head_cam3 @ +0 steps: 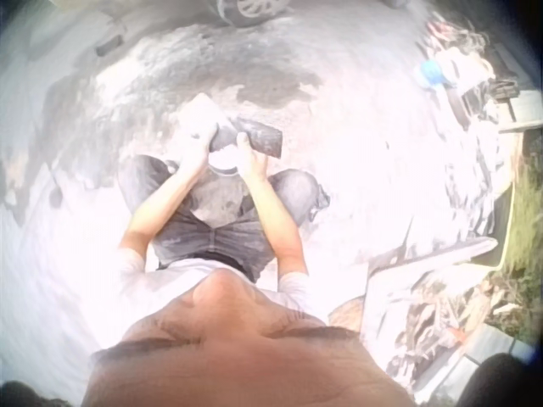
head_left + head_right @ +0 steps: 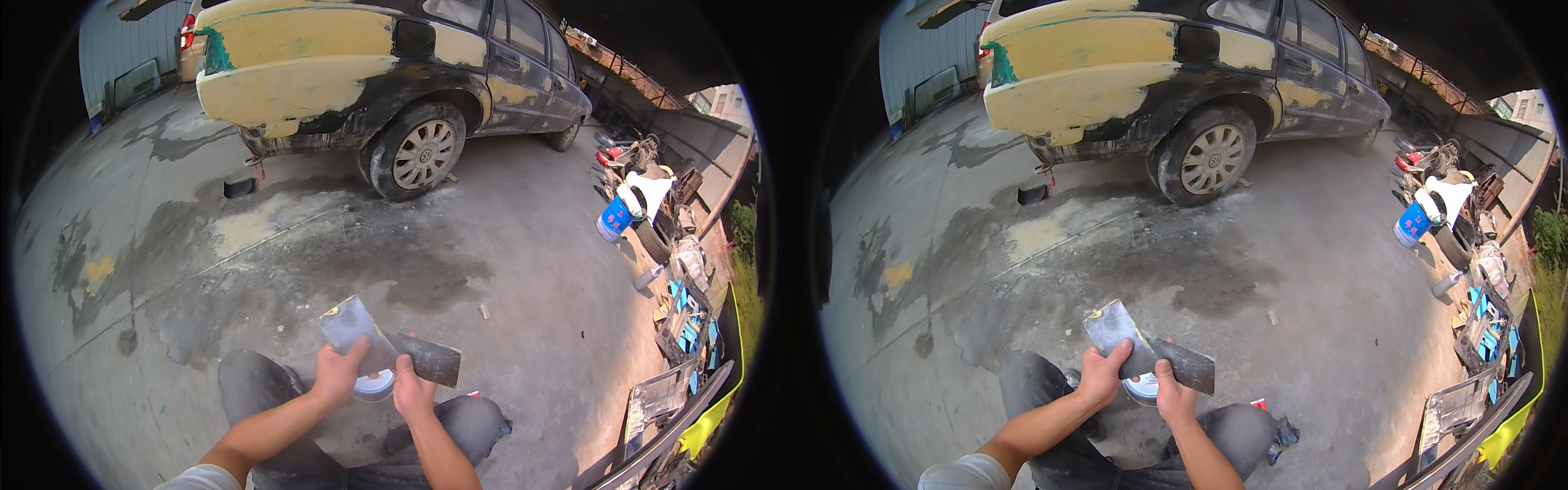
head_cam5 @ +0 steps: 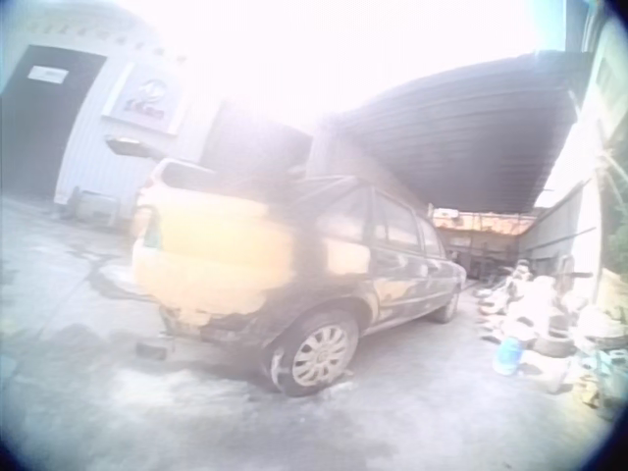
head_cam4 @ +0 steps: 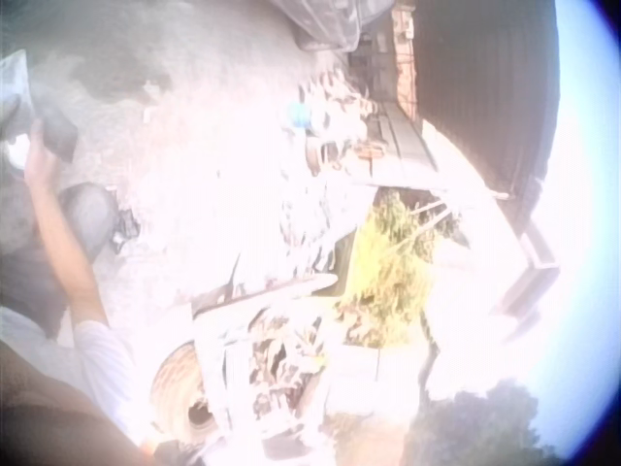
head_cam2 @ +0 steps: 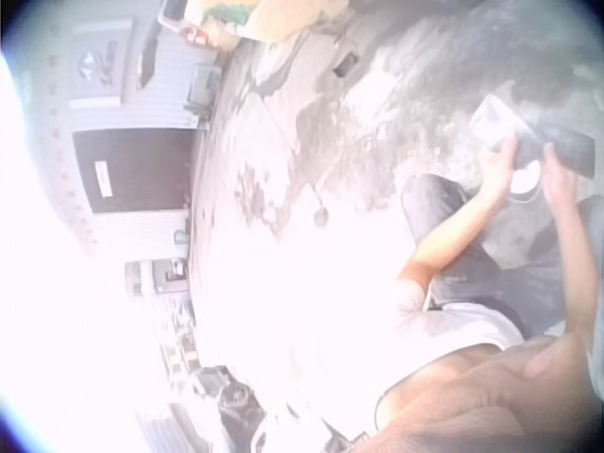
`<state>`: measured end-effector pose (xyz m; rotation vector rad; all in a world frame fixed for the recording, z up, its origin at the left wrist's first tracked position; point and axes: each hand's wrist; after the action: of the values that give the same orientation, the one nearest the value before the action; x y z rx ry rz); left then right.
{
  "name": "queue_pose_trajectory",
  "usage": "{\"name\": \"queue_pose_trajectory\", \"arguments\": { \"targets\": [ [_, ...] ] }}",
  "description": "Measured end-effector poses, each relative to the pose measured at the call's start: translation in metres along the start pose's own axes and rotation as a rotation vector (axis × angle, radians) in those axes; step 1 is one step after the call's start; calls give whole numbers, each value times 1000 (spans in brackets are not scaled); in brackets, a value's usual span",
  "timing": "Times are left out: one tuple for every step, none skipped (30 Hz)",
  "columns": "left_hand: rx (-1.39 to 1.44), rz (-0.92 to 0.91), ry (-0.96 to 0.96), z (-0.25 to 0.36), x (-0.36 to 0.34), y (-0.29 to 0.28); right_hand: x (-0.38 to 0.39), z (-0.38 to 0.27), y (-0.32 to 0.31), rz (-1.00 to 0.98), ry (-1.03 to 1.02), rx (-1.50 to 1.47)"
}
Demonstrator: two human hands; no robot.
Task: The person mixes body filler on a metal sheet using a putty knife, then applies the filler to the rear bumper of a car. The person smooths the filler over the surface and continues to work on the bumper area.
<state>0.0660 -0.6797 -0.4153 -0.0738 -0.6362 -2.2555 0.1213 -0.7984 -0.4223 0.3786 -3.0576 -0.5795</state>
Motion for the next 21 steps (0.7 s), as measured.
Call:
{"name": "queue_pose_trajectory", "arguments": {
  "targets": [
    [6, -18, 20, 4, -1, -1, -1, -1, -2, -36, -88, 97],
    [-116, -14, 76, 9, 0, -2, -1, -2, -3, -87, -134, 208],
    [-214, -16, 140, 15, -1, -4, -2, -5, -4, -123, -203, 278],
    [-254, -54, 166, 21, 0, -6, -3, -7, -5, -136, -196, 326],
    [-353, -73, 118, 29, -2, -8, -3, -10, -4, -199, -65, 269],
    [-386, -145, 130, 35, -2, -11, -3, -12, -4, -245, 60, 200],
    [-450, -199, 103, 40, -2, -13, -3, -15, -3, -308, 175, 112],
    [-464, -235, 227, 45, -3, -13, -3, -17, -2, -345, 192, 121],
    [-435, -238, 169, 50, -6, -15, -5, -18, -1, -387, 99, 226],
    [-411, -244, 108, 53, -8, -16, -4, -19, -1, -450, 0, 323],
    [-377, -263, 42, 54, -11, -17, -6, -20, -1, -509, -103, 422],
    [-381, -255, 42, 57, -16, -19, -6, -22, -3, -572, -68, 580],
    [-320, -228, 62, 59, -20, -22, -8, -23, -3, -575, 3, 731],
    [-289, -187, 64, 60, -24, -25, -9, -26, -6, -573, 76, 881],
    [-258, -148, 63, 60, -27, -28, -10, -27, -8, -555, 183, 1062],
    [-230, -128, 72, 59, -30, -31, -13, -29, -10, -478, 178, 1120],
    [-226, -135, 93, 58, -32, -34, -13, -31, -12, -389, 110, 979],
    [-218, -135, 99, 56, -34, -37, -15, -32, -14, -261, 54, 854],
    [-208, -134, 105, 55, -35, -38, -17, -32, -16, -138, -2, 728],
    [-217, -136, 116, 52, -36, -39, -19, -31, -17, -111, -27, 633],
    [-226, -135, 129, 51, -37, -39, -21, -29, -18, -89, -51, 536]
  ]
}}
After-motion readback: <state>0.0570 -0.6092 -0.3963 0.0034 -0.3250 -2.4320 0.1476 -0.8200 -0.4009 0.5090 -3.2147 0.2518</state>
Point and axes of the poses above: each hand's wrist, its own x-axis away from the middle knuckle, its own y-axis out of the palm, z = x × y, and after that the axes turned 9 degrees about z, right-handed
